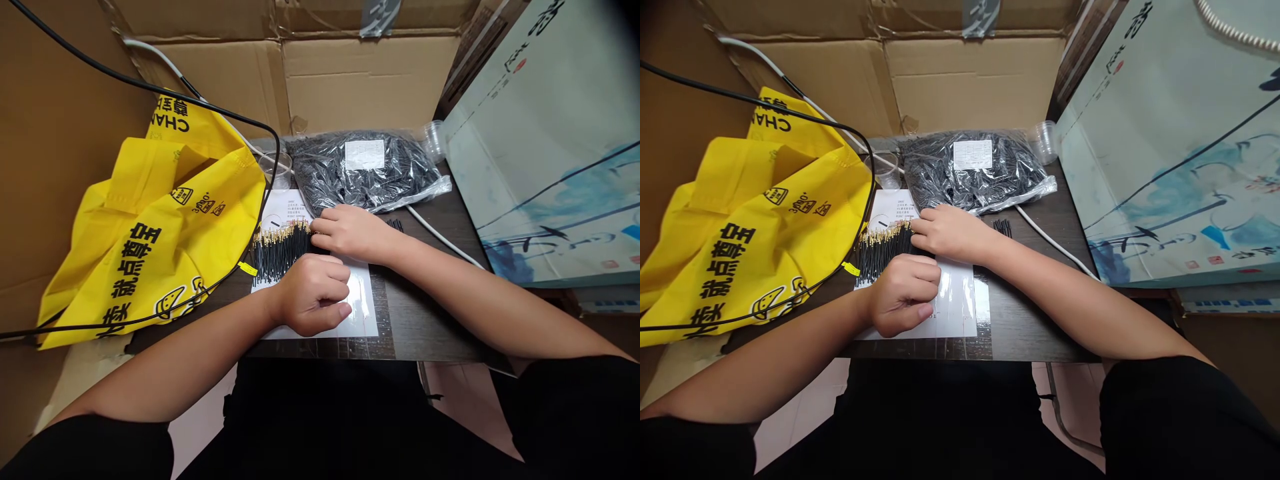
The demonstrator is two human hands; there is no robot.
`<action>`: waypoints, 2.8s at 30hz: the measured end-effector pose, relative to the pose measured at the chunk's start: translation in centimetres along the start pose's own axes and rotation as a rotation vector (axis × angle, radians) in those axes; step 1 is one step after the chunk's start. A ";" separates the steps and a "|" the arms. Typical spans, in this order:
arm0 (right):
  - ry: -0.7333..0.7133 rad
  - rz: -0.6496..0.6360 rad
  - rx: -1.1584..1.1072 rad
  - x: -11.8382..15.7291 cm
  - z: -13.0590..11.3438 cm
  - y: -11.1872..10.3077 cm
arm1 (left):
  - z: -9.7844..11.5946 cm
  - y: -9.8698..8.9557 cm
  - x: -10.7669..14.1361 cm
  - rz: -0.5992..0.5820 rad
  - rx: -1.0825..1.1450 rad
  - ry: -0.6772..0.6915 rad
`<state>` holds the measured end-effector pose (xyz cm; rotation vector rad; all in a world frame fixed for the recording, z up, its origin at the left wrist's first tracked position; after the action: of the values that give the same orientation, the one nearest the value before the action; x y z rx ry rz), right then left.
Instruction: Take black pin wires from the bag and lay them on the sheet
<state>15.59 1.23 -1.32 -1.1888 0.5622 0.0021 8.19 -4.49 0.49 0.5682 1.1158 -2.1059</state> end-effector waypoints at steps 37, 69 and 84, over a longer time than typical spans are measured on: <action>0.065 0.051 0.086 1.1 0.9 -0.8 | -3.0 -4.4 0.8 0.613 0.089 -0.410; 0.872 -0.048 0.050 7.6 11.5 -1.6 | -4.5 -4.1 0.7 0.567 -0.162 -0.523; 0.759 -0.103 0.103 5.8 9.9 -1.6 | -4.2 -4.3 0.4 0.616 -0.194 -0.545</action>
<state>25.17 7.65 0.18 -1.0965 1.1457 -0.5790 4.99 0.64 0.31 0.1818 0.6996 -1.4647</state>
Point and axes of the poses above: each hand's wrist, its own x-axis away from the middle knuckle, its own y-axis out of the palm, z = x × y, the point moved 6 cm from there along -x, towards the middle knuckle, and after that the axes turned 13 degrees about z, right-handed, at the moved point
